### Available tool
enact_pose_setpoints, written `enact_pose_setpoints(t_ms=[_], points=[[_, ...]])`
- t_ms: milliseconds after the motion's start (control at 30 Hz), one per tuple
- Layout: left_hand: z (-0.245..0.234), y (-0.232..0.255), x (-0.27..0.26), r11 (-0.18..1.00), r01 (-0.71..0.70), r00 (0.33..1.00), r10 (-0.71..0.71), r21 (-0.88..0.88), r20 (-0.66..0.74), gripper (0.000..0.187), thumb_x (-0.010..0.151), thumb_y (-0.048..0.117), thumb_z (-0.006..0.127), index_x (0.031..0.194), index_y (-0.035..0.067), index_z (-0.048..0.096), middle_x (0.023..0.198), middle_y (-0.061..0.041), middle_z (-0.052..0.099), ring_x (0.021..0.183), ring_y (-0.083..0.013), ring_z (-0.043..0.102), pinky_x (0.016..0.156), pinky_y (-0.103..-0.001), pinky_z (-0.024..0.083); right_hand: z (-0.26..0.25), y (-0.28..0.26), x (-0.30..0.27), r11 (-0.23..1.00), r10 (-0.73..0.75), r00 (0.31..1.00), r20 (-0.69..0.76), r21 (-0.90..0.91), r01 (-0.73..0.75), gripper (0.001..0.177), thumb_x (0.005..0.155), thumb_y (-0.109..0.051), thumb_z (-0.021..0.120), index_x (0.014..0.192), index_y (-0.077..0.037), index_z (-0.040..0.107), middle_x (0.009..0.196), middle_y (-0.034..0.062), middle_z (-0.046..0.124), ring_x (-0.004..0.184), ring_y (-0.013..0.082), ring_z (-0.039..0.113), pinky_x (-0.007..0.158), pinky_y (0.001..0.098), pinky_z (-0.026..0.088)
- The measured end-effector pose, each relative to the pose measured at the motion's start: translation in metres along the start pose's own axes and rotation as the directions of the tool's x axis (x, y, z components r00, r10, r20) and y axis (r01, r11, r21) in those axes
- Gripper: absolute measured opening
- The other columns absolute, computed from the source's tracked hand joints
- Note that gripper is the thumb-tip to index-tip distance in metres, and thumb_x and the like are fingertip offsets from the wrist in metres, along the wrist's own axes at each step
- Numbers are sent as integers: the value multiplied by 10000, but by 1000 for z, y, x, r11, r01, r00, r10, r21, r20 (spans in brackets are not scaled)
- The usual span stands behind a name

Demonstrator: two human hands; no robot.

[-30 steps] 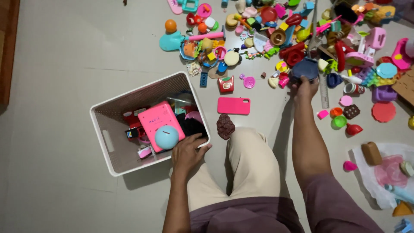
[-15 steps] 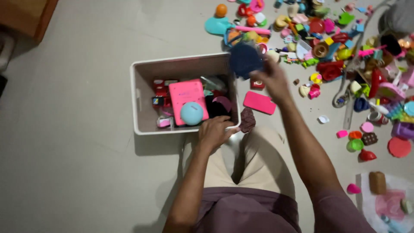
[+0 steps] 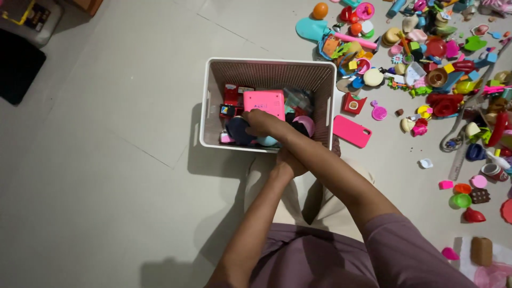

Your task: Picking up various toys from the floor and putting them into a white storage basket.

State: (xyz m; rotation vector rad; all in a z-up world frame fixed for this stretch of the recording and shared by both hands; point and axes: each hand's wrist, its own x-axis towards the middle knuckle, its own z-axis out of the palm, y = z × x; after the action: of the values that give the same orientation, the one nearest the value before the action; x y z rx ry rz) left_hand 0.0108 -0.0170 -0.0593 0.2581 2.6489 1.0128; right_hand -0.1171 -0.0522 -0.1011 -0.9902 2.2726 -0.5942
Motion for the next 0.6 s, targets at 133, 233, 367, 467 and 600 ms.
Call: enact_pose_setpoints(t_ms=[133,233,367,467,600], points=[[23,-20,8,984,-100,994,105,149,-24,429,888,462,652,1176,146,690,1254,-150,703,1199,-330,638,1012,-487,500,-18,-8,-8,1000,0,1000,-24,17,1,570,801,-202,750,1335,-59,611,1107,258,683,1093,440,639,926,522,508],[-3,5,2,999,-37,997,38,17,-66,468,843,438,688,1184,118,702,1213,-189,692,1126,-377,634,901,-503,516,-29,-1,-22,996,-60,997,-58,65,63,680,819,-257,772,1413,-30,530,1074,264,687,1077,432,640,946,501,508],[-23,26,-3,994,12,999,-17,108,42,395,863,481,698,1071,156,782,1073,-146,747,984,-338,706,836,-480,550,-50,20,-49,965,-93,984,-153,228,127,613,879,-220,719,1435,-45,528,1191,214,691,1014,340,712,892,440,564],[-26,28,-5,986,-127,991,131,111,-23,384,838,460,711,1067,164,800,1042,-127,753,914,-335,709,776,-489,548,-76,44,-73,919,-117,941,-317,324,223,533,926,-201,691,1422,-54,561,1215,184,716,999,274,743,869,395,590],[-24,26,-8,962,-176,979,193,207,-65,430,938,517,718,989,91,749,1013,-97,754,1005,-278,715,868,-432,563,-116,78,-118,915,-14,769,-639,302,268,364,1007,-198,680,1340,-54,651,1116,141,765,987,220,744,877,365,593]])
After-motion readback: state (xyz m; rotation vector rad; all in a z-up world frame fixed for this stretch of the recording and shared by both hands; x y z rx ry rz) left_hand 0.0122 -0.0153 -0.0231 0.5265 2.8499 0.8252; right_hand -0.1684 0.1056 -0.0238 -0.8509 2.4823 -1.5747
